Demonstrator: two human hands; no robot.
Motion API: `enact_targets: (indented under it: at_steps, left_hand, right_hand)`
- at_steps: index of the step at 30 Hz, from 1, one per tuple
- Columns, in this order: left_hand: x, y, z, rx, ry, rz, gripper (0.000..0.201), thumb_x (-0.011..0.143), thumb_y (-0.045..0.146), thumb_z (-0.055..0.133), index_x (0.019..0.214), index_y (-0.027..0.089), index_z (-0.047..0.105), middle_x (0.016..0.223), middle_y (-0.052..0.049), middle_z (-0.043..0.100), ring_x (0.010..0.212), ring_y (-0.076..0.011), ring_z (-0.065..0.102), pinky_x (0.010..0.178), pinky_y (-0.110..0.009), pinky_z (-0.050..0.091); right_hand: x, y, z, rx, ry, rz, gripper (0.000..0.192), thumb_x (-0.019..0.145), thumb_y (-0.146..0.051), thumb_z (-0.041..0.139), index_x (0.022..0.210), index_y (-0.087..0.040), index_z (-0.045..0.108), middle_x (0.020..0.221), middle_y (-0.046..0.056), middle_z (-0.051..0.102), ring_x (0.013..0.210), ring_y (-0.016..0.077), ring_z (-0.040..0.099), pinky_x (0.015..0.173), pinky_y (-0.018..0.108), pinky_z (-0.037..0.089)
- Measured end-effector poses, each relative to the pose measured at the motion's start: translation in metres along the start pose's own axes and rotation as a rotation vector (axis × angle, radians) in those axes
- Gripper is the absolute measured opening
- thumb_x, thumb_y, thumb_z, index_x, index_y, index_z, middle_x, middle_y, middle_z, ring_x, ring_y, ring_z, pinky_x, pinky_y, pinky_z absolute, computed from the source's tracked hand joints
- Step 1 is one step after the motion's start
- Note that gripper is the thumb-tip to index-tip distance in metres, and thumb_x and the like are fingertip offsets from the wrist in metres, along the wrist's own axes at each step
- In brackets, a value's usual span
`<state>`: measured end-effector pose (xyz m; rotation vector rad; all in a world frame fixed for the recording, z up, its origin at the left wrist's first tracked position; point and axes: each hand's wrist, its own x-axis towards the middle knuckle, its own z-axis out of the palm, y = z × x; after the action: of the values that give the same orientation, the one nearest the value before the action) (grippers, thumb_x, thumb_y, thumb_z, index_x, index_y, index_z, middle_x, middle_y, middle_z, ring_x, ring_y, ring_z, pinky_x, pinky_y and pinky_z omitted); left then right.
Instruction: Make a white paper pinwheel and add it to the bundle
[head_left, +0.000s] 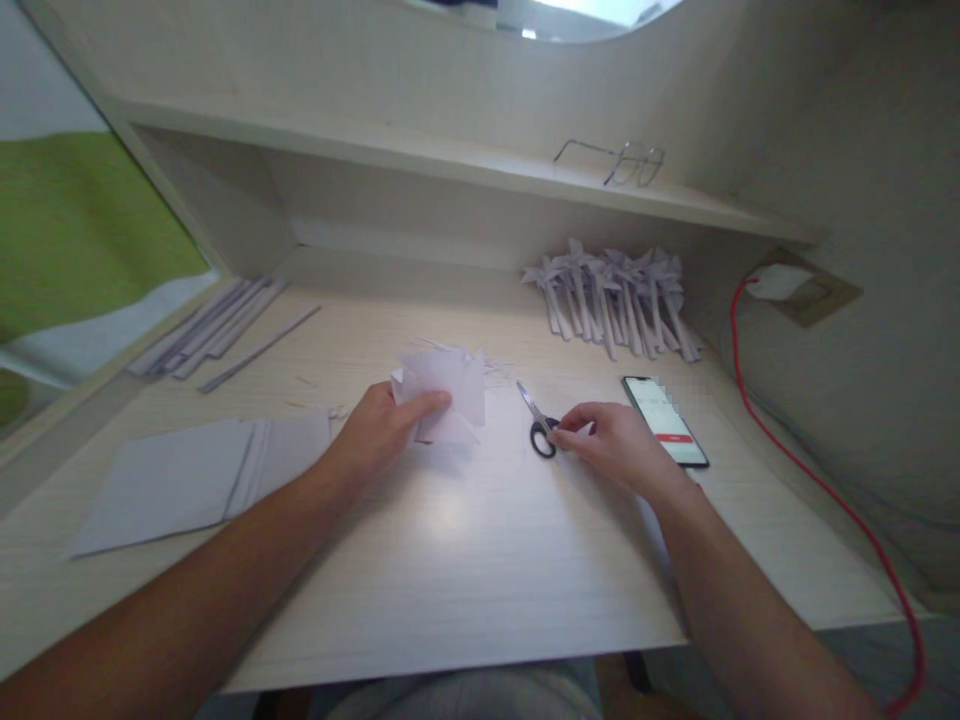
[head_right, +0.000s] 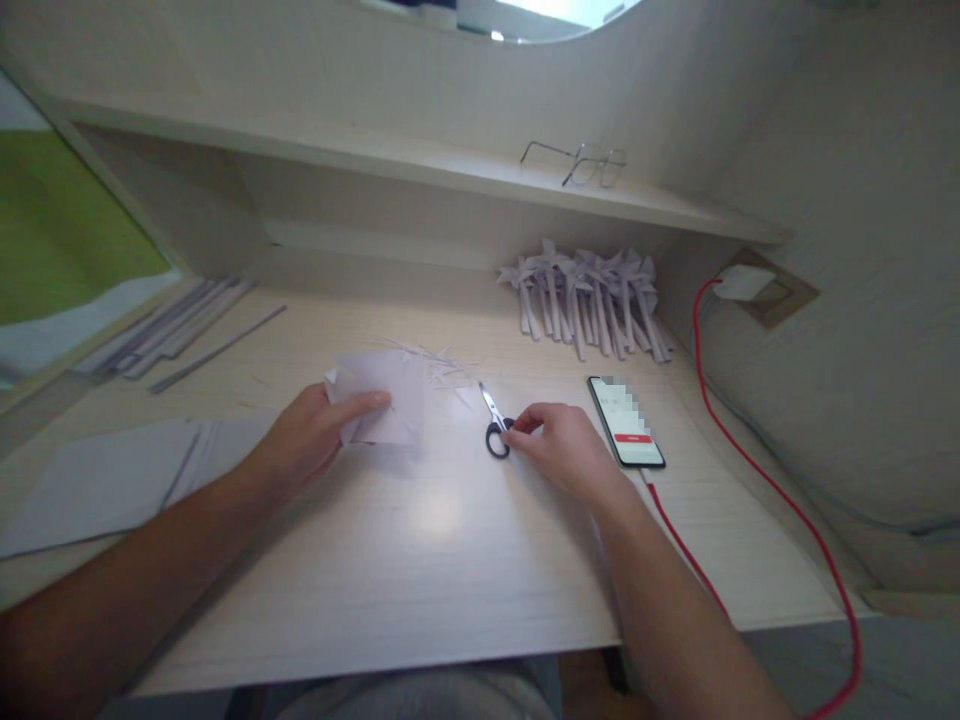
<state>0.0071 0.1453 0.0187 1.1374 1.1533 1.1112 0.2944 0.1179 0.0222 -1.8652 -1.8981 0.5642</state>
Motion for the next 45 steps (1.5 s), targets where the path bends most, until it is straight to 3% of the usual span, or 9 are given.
enact_targets:
  at_steps: [4, 8, 18, 30, 32, 34, 38, 42, 45]
  left_hand:
    - [-0.005, 0.001, 0.006, -0.022, -0.088, -0.030, 0.019, 0.069, 0.036, 0.078, 0.071, 0.017, 0.074, 0.068, -0.007, 0.072, 0.063, -0.0252, 0.068, 0.060, -0.034, 0.053]
    - [-0.008, 0.000, 0.012, -0.050, -0.118, -0.083, 0.016, 0.066, 0.034, 0.078, 0.068, 0.020, 0.071, 0.062, -0.005, 0.070, 0.063, -0.0273, 0.069, 0.057, -0.035, 0.053]
    - [-0.013, 0.003, 0.016, -0.035, -0.183, -0.086, 0.015, 0.064, 0.033, 0.077, 0.065, 0.020, 0.070, 0.061, -0.005, 0.069, 0.065, -0.0281, 0.070, 0.057, -0.035, 0.055]
    - [0.004, -0.004, -0.002, 0.172, -0.202, 0.059, 0.024, 0.073, 0.039, 0.074, 0.079, 0.016, 0.078, 0.072, -0.004, 0.074, 0.063, -0.0206, 0.066, 0.060, -0.030, 0.052]
    - [0.011, 0.007, -0.014, 0.129, -0.116, 0.084, 0.027, 0.071, 0.040, 0.076, 0.080, 0.015, 0.077, 0.074, -0.006, 0.074, 0.067, -0.0213, 0.067, 0.062, -0.030, 0.053]
    - [0.020, 0.020, -0.033, 0.032, 0.081, 0.131, 0.028, 0.067, 0.037, 0.080, 0.083, 0.015, 0.076, 0.079, -0.007, 0.075, 0.067, -0.0212, 0.067, 0.060, -0.030, 0.054]
    - [0.035, 0.045, -0.083, -0.104, 0.464, 0.286, 0.032, 0.064, 0.032, 0.082, 0.091, 0.020, 0.072, 0.103, -0.007, 0.075, 0.082, -0.0216, 0.068, 0.058, -0.029, 0.056]
    - [0.041, 0.048, -0.115, -0.139, 0.619, 0.280, 0.030, 0.065, 0.030, 0.081, 0.090, 0.022, 0.068, 0.104, -0.001, 0.072, 0.085, -0.0192, 0.066, 0.060, -0.028, 0.055]
    - [0.045, 0.041, -0.120, -0.137, 0.656, 0.276, 0.029, 0.063, 0.029, 0.080, 0.089, 0.022, 0.067, 0.100, -0.001, 0.071, 0.080, -0.0180, 0.064, 0.057, -0.027, 0.053]
  right_hand:
    - [-0.013, -0.024, 0.009, 0.216, 0.156, -0.222, 0.017, 0.091, -0.035, 0.068, 0.094, -0.021, 0.076, 0.086, 0.005, 0.074, 0.071, 0.0168, 0.064, 0.065, 0.030, 0.047]
    - [-0.026, -0.051, 0.027, 0.538, -0.076, -0.361, 0.032, 0.089, -0.028, 0.071, 0.120, -0.023, 0.067, 0.093, 0.002, 0.074, 0.078, 0.0149, 0.067, 0.073, 0.028, 0.054]
    - [-0.024, -0.054, 0.040, 0.612, -0.058, -0.325, 0.010, 0.083, -0.019, 0.073, 0.093, -0.019, 0.076, 0.088, 0.003, 0.076, 0.079, 0.0156, 0.067, 0.073, 0.028, 0.052]
    - [-0.015, -0.071, 0.022, 0.476, -0.118, -0.552, 0.011, 0.088, -0.016, 0.066, 0.085, -0.022, 0.075, 0.089, 0.003, 0.075, 0.082, 0.0166, 0.067, 0.078, 0.030, 0.052]
    - [0.002, -0.083, 0.021, 0.483, -0.071, -0.559, 0.009, 0.090, -0.022, 0.067, 0.092, -0.022, 0.075, 0.091, 0.004, 0.075, 0.083, 0.0167, 0.068, 0.077, 0.030, 0.052]
    - [0.028, -0.098, 0.030, 0.488, 0.013, -0.503, 0.020, 0.092, -0.029, 0.066, 0.109, -0.020, 0.072, 0.092, 0.005, 0.075, 0.081, 0.0159, 0.068, 0.076, 0.028, 0.052]
    - [0.090, -0.140, 0.076, 0.243, -0.111, -0.393, 0.026, 0.096, -0.025, 0.057, 0.112, -0.012, 0.073, 0.098, 0.010, 0.077, 0.081, 0.0149, 0.069, 0.071, 0.024, 0.050]
    - [0.128, -0.187, 0.126, 0.096, -0.283, -0.448, 0.016, 0.086, -0.026, 0.072, 0.096, -0.016, 0.080, 0.095, 0.008, 0.080, 0.085, 0.0172, 0.071, 0.074, 0.024, 0.049]
    - [0.139, -0.214, 0.140, -0.020, -0.382, -0.480, 0.017, 0.080, -0.024, 0.076, 0.095, -0.018, 0.082, 0.100, 0.010, 0.081, 0.089, 0.0204, 0.072, 0.076, 0.025, 0.049]
